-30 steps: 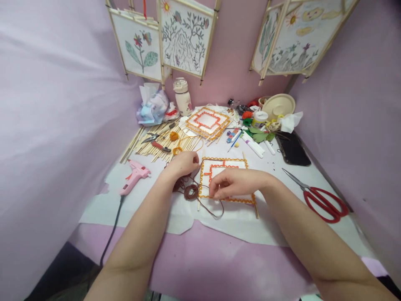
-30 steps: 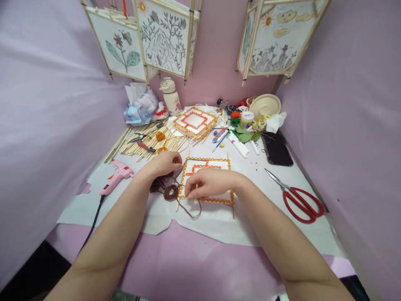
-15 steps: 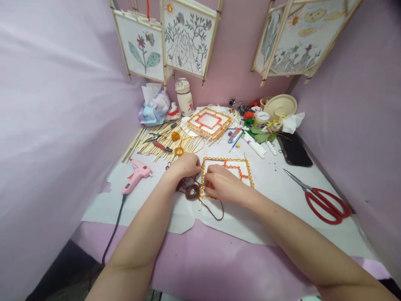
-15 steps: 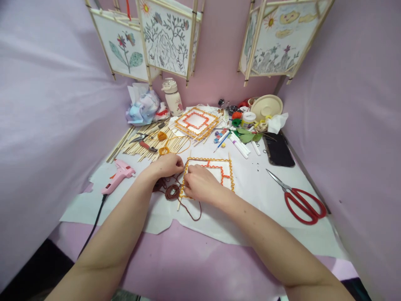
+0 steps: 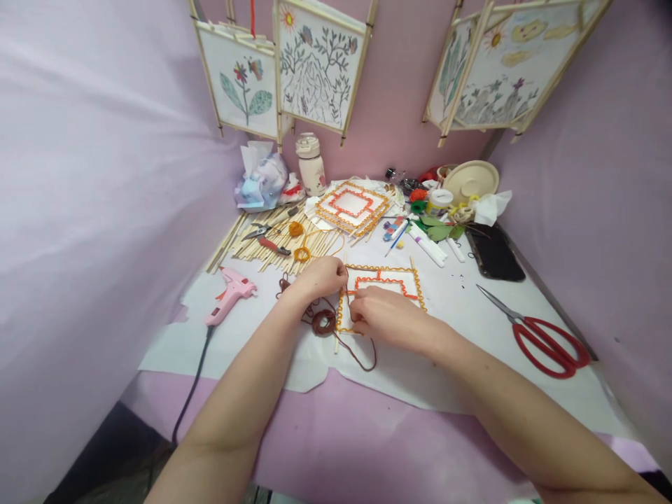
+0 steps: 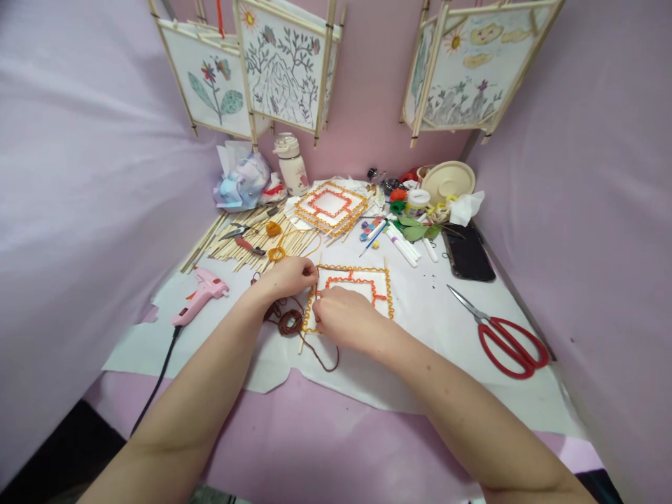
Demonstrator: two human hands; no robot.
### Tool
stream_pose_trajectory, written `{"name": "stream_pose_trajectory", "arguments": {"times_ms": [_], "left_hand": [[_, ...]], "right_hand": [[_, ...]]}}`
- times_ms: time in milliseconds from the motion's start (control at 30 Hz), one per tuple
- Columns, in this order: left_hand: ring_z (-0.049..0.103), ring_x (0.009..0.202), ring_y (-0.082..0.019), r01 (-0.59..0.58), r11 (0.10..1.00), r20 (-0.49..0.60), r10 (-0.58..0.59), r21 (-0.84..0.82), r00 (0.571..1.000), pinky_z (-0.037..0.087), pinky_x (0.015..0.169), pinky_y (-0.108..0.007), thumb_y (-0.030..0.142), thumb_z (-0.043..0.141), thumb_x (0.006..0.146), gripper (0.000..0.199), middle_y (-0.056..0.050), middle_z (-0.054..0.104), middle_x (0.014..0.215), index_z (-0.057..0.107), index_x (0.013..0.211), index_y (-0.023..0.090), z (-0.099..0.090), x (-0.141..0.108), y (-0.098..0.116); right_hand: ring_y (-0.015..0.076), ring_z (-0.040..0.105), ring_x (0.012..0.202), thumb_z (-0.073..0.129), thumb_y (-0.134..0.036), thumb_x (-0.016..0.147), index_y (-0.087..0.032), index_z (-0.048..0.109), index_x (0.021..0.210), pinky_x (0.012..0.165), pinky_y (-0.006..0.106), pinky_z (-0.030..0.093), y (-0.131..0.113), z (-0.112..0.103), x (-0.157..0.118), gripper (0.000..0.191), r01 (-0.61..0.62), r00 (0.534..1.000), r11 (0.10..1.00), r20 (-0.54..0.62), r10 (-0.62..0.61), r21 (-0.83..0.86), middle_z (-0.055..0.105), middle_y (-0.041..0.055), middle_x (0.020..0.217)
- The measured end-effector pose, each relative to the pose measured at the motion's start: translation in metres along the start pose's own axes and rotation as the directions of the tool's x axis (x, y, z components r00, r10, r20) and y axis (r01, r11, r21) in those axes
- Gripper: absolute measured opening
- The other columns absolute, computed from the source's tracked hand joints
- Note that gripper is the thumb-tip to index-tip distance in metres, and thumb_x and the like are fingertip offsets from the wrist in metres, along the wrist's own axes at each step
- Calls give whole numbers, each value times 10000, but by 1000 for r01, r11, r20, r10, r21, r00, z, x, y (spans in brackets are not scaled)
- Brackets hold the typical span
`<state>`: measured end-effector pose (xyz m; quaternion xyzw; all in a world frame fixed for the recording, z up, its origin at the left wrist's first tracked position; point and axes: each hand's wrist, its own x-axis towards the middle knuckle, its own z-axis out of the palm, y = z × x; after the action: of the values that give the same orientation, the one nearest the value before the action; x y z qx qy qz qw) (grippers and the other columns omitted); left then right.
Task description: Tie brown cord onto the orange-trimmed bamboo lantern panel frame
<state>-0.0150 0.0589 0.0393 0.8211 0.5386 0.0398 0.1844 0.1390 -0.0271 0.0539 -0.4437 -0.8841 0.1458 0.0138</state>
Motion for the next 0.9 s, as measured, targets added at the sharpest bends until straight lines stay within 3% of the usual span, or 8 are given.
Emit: {"name": "stream_pose_trajectory", "arguments": {"times_ms": [200,500,667,900], "left_hand": [[599,741,-191,-8,998,-56,11,65,998,427,664,-268,194,557,748,121,-56,684,786,674,778,184,9,3,2],[606,922,-212,-66,995,-126,75,78,989,452,846,-302,141,514,769,249,-66,671,947,714,906,198,1,2,2],[598,870,-206,-116,984,-114,131,135,985,449,839,-305,139,499,769,308,-79,634,867,752,929,212,8,5,-1],[582,944,-228,-95,983,-167,121,158,979,443,878,-325,134,458,804,362,-97,624,911,741,1019,206,12,7,-3]], "right_hand": [[201,618,709,490,-171,813,-185,665,736,532,279,297,-3,-8,-4,192,-34,996,999,82,31,36,700,74,781],[188,621,717,466,-207,831,-176,668,769,540,258,297,-2,-1,-2,214,-21,998,999,62,18,48,700,67,786],[178,607,698,462,-212,829,-176,660,761,524,260,269,-2,1,-1,212,-17,998,998,55,14,54,693,59,775],[175,600,685,473,-216,834,-176,659,752,524,259,262,-1,1,0,207,-20,998,999,54,17,47,692,60,770]]}}
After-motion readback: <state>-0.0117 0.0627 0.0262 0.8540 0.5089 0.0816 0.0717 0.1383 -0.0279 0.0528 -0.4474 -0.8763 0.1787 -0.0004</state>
